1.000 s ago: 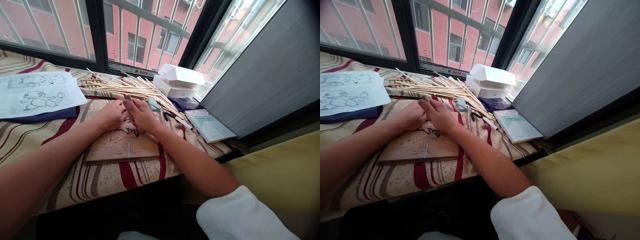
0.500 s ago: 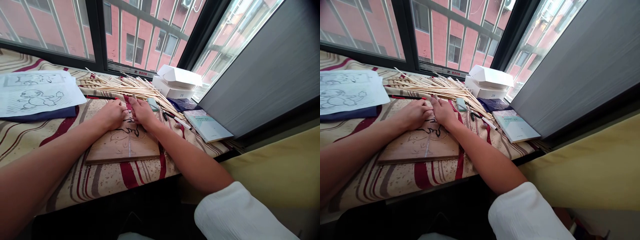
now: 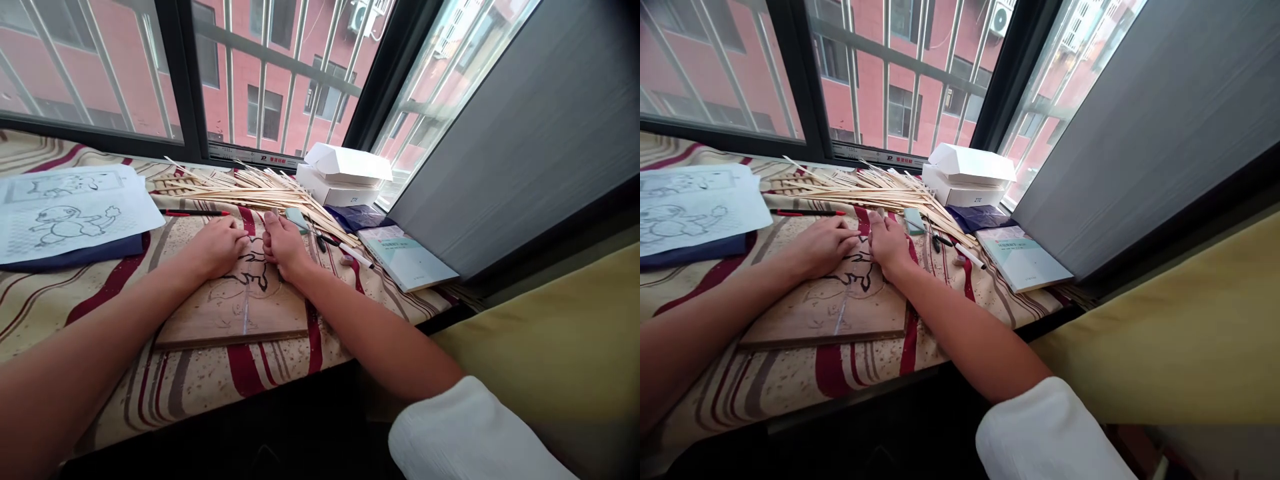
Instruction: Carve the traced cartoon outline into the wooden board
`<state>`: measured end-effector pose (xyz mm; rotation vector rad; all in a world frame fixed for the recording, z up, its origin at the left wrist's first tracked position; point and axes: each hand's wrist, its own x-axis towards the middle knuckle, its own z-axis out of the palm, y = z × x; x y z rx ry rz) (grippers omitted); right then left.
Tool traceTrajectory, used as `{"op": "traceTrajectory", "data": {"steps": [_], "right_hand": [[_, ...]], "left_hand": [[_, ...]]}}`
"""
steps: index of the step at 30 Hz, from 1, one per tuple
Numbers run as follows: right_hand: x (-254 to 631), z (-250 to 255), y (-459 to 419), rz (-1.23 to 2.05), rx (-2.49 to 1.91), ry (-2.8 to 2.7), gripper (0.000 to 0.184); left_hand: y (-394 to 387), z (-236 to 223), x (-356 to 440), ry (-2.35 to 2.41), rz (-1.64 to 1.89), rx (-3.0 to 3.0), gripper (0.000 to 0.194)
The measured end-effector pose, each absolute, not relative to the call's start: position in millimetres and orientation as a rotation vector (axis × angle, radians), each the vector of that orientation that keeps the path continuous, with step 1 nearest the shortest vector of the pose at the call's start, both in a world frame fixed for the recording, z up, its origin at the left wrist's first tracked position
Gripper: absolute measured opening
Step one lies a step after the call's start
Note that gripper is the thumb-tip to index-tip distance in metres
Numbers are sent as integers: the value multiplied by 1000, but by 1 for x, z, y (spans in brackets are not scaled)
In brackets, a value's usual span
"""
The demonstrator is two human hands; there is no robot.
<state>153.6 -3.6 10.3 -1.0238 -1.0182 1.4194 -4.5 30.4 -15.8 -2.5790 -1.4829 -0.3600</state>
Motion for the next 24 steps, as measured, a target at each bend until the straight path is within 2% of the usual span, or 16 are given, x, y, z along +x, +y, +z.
{"op": "traceTrajectory", "data": {"steps": [7,14,24], "right_hand": [[158,22,-10,1613,-978,-941,38],[154,20,-11,1499,-999,-837,38],[155,20,-6,1514,-902,-863,38]], "left_hand": [[29,-14,-5,-1480,-367,-2594,53],[35,-18,-7,-1433,-366,-2570,51],[53,-11,-2,-1431,-259,-2443,45]]}}
